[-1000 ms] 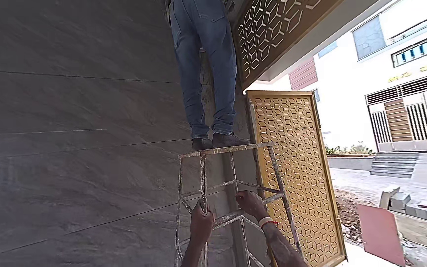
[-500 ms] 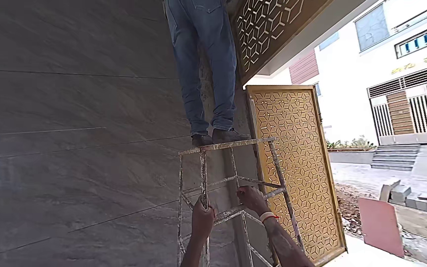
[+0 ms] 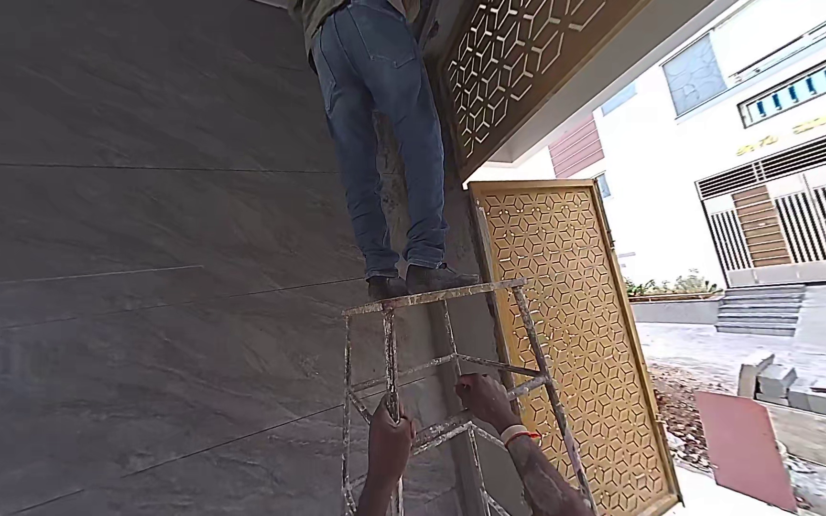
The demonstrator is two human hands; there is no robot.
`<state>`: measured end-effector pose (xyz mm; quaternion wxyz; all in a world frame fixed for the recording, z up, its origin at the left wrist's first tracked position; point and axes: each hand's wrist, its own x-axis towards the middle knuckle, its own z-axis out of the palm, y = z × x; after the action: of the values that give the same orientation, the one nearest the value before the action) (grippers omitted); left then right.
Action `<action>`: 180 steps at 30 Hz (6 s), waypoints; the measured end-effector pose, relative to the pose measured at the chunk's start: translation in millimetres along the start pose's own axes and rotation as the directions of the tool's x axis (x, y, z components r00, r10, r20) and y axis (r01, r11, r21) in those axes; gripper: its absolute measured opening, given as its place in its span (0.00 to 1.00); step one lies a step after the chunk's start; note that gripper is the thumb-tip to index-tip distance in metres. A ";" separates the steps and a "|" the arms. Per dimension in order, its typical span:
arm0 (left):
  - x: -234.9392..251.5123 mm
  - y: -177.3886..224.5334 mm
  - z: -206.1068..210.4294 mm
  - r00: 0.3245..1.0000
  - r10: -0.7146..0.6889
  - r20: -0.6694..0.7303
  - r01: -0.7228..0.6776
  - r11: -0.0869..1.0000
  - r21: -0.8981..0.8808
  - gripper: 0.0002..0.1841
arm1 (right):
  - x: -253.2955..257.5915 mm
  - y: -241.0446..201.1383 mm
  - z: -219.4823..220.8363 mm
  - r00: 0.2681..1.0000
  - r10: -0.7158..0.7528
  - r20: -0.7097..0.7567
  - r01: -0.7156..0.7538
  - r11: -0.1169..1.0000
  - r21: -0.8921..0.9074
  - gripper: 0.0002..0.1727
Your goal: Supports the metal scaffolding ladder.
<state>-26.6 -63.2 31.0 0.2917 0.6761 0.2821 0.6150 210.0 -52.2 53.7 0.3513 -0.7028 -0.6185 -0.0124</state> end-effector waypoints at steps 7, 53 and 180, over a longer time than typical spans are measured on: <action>1.6 -2.1 -0.3 1.000 0.001 0.001 -0.001 1.000 0.004 0.09 | 0.6 1.1 1.1 1.000 -0.018 -0.016 0.018 1.000 0.002 0.21; 1.8 -1.5 -2.6 0.997 -0.060 0.046 0.056 0.994 0.095 0.09 | -1.6 -0.6 0.1 0.999 -0.027 -0.026 0.027 0.999 -0.019 0.20; -2.1 -5.2 -4.5 0.996 0.017 0.089 -0.029 0.991 0.131 0.11 | -12.1 7.9 8.0 0.975 -0.157 -0.159 0.159 0.987 0.000 0.22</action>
<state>-31.4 -61.0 26.0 0.2515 0.7235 0.3012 0.5680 210.8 -58.4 38.3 0.4017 -0.6457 -0.6428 -0.0920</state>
